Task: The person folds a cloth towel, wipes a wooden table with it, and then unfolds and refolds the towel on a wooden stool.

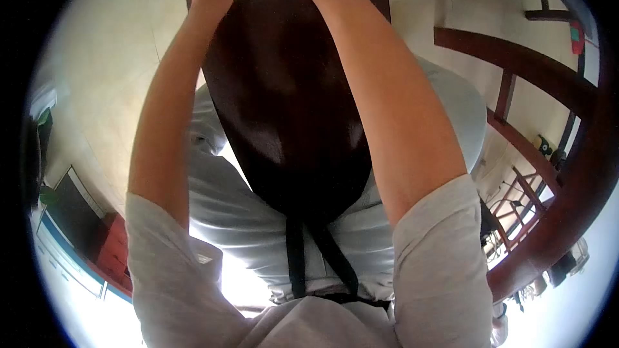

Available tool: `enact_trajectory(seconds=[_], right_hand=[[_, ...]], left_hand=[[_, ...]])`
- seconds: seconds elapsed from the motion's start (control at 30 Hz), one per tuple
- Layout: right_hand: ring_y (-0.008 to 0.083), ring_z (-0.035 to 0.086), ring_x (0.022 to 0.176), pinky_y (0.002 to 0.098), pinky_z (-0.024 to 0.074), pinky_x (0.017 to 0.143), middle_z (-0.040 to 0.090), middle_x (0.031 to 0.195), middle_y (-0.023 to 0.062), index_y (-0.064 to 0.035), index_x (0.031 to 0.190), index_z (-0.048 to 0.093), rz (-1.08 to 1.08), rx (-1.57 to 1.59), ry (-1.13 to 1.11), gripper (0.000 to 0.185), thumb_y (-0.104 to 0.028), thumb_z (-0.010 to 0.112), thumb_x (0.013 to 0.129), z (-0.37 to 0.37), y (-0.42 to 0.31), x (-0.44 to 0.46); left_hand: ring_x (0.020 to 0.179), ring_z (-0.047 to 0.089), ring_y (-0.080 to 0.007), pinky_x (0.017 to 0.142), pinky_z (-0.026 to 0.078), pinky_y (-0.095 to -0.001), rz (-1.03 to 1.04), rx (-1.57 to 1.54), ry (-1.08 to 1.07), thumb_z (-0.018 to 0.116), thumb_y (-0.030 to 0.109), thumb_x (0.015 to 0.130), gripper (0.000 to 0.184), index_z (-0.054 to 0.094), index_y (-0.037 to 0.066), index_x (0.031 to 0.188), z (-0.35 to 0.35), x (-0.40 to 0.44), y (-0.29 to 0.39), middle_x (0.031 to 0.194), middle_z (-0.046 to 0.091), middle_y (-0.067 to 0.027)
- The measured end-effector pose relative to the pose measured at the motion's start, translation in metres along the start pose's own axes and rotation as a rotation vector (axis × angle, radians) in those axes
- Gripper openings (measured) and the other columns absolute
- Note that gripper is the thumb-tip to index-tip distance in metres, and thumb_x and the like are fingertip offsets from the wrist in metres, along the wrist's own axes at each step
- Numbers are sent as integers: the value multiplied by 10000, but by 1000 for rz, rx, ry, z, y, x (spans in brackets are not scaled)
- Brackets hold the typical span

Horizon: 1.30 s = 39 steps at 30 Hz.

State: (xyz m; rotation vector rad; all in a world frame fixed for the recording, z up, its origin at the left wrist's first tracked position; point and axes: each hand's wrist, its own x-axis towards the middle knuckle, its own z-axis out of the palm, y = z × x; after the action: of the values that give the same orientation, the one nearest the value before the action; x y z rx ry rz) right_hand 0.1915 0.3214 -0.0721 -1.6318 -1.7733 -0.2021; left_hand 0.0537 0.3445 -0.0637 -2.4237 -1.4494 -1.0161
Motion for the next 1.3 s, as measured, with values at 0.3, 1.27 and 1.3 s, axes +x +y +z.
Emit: enact_trajectory(seconds=[0.3, 1.27, 1.3], right_hand=[[311, 587, 939, 491, 417, 863, 653, 911, 69, -130, 871, 664, -5, -60, -123, 185, -267, 546, 911, -34, -22, -75], [291, 572, 825, 447, 420, 730, 591, 818, 70, -106, 818, 666, 203, -73, 132, 110, -207, 638, 851, -113, -25, -175], [287, 576, 822, 446, 421, 729, 594, 800, 61, -115, 813, 668, 186, -58, 135, 100, -204, 638, 847, -108, -16, -161]], left_hand=[[885, 637, -331, 782, 474, -492, -121, 125, -118, 482, 288, 928, 287, 675, 85, 864, -42, -75, 38, 882, 680, -111], [882, 586, -297, 791, 443, -460, 78, -132, -207, 577, 221, 861, 147, 641, 91, 880, -65, -125, 110, 892, 615, -74], [859, 592, -295, 778, 447, -460, 65, -135, -174, 579, 225, 861, 148, 646, 94, 864, -54, -114, 107, 873, 621, -64]])
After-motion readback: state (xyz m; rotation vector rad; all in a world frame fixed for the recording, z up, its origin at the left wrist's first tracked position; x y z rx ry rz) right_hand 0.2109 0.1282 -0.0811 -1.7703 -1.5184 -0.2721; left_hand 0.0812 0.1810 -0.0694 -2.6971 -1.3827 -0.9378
